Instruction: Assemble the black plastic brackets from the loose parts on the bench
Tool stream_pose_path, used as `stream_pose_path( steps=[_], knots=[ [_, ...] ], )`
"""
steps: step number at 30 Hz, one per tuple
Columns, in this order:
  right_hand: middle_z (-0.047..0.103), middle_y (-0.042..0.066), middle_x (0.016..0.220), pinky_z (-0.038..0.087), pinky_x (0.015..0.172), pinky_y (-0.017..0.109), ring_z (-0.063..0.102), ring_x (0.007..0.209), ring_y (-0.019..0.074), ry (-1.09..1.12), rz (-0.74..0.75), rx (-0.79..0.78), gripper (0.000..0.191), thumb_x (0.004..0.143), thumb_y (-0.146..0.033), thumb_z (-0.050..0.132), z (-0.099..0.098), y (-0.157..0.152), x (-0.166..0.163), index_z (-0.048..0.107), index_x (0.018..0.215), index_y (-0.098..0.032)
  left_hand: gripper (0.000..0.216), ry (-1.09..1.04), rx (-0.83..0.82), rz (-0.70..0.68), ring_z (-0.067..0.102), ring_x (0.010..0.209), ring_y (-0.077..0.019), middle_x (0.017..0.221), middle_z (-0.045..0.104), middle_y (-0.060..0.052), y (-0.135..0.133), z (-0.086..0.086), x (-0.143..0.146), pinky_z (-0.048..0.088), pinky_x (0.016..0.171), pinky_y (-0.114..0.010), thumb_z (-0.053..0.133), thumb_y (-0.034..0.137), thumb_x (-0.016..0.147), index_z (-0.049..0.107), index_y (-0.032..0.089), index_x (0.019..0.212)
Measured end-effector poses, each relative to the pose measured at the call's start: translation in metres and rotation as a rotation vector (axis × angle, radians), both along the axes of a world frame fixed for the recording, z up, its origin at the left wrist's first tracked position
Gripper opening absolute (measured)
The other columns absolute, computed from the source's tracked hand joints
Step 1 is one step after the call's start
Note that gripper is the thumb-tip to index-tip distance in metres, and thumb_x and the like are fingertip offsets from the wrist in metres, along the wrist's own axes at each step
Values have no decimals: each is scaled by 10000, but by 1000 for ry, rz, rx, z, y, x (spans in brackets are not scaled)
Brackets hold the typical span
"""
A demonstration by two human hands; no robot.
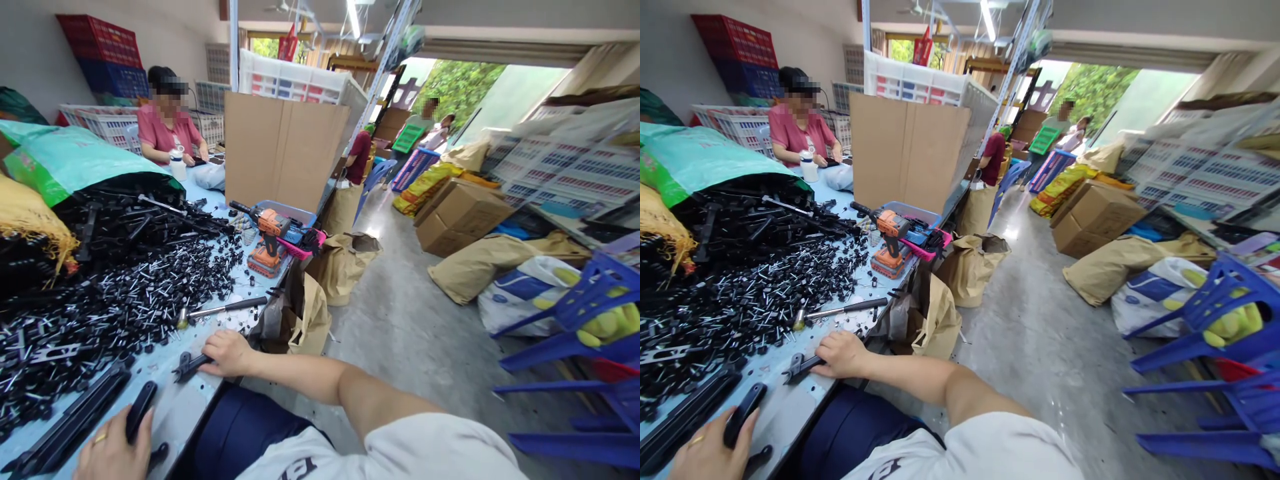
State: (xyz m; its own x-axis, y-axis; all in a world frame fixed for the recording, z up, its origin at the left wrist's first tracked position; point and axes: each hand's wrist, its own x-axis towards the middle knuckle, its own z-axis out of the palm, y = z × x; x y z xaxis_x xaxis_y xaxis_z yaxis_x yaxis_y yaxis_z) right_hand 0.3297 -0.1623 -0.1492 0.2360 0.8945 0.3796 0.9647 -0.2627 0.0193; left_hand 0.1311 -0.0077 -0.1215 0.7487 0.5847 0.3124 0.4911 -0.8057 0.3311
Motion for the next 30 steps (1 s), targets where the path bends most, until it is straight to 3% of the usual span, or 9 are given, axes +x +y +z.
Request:
stream_pose_path(
  steps=[2, 8, 13, 22, 30],
  knots=[
    [544, 14, 797, 311, 607, 298, 480, 735, 164, -1, 6, 15, 389, 845, -555, 512, -2, 1, 0, 555, 793, -172, 709, 49, 49, -113, 596, 813, -304, 877, 640, -184, 9, -8, 18, 456, 807, -407, 237, 595, 768, 614, 40, 998],
    [540, 7, 774, 291, 591, 291, 474, 713, 160, -21, 4, 61, 413, 845, -578, 491, -9, 2, 2, 545, 778, -174, 684, 152, 50, -167, 598, 884, -283, 947, 647, -178, 26, -34, 29, 439, 850, -381, 179, 510, 819, 607, 32, 1056],
    [539, 8, 776, 286, 592, 292, 468, 709, 160, -27, 13, 74, 409, 846, -575, 490, -12, 1, 3, 537, 771, -176, 624, 123, 40, -282, 595, 897, -259, 967, 648, -108, 20, -29, 21, 441, 829, -375, 226, 548, 830, 594, 107, 1075],
    [539, 7, 780, 276, 597, 286, 459, 711, 154, -18, 11, 55, 410, 855, -579, 472, -11, 2, 3, 514, 782, -178, 659, 71, 144, -315, 598, 877, -271, 936, 650, -140, 22, -36, 22, 447, 823, -397, 206, 546, 859, 597, 59, 1067],
    [531, 8, 761, 287, 591, 295, 473, 717, 156, -4, 6, 51, 402, 847, -569, 496, -9, 1, 2, 523, 783, -173, 711, 76, 188, -309, 607, 859, -269, 949, 652, -152, 17, -28, 21, 451, 813, -391, 137, 544, 875, 600, 45, 1077]
  ],
)
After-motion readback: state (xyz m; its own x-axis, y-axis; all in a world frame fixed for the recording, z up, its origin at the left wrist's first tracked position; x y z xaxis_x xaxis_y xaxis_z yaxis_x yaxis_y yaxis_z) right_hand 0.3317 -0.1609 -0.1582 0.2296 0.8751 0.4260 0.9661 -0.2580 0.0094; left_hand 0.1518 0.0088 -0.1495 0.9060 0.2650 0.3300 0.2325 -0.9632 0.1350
